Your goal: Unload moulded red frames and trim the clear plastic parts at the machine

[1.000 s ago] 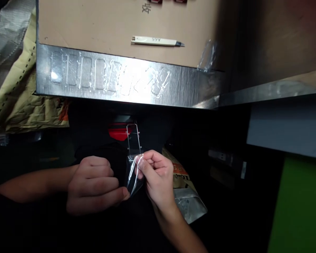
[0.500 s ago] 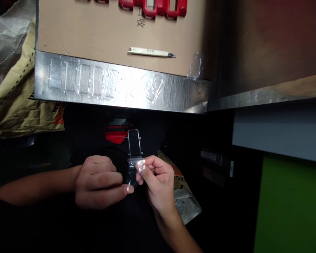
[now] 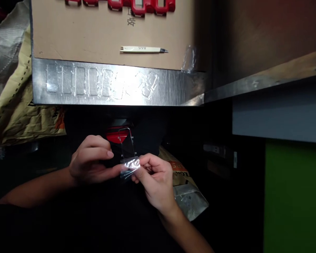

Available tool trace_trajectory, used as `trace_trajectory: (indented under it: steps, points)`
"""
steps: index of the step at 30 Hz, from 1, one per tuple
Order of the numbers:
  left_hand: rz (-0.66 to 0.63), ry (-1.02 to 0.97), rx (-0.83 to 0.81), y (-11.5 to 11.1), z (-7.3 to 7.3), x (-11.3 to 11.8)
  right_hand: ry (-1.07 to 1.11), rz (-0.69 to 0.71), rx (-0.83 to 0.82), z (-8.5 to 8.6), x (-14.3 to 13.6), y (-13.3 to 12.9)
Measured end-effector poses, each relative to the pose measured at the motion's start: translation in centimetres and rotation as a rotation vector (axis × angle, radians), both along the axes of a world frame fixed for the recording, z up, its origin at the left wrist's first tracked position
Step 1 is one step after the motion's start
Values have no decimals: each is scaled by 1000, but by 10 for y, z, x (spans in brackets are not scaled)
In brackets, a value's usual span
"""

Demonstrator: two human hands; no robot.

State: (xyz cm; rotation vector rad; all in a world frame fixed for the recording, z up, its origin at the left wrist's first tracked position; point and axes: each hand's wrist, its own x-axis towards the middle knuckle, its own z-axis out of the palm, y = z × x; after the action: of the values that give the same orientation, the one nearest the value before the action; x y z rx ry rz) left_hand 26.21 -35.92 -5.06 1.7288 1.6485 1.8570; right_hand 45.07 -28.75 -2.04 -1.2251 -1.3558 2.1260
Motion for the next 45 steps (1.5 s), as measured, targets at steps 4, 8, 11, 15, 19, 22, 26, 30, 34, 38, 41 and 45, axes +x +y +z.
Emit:
trace_trajectory:
  steps: [4,8,11,15,19,22,26,30,34,38,41,45]
  points:
    - [21,-61,-21,2,-3,6,-15,3,-6,0,1,0]
    - [-38,-138,-78,3,-7,7,-30,-20,-11,2,0,1]
    - [-90,-317,-218,4,-9,8,-75,-32,17,4,-2,1]
    - [-145,-586,-417,6,-12,11,-116,2,83,5,-4,1]
    - [-185,-747,-544,4,-15,11,-123,41,153,5,-6,0]
    - [-163,-802,-546,2,-18,8,-124,55,205,3,-7,-2]
    - [-113,-879,-526,3,-20,0,-103,57,213,1,-8,-3]
    - [-128,-879,-545,4,-19,0,-119,63,185,-2,-6,0]
    - [-232,-827,-572,5,-18,3,-114,110,240,-3,-6,2]
    - [-150,-932,-547,14,-27,-8,-94,148,343,-1,-6,1]
    - [-38,-938,-484,21,-38,-24,-70,179,326,0,-6,1]
    - [106,-876,-421,14,-37,-29,-80,134,213,-5,-1,1]
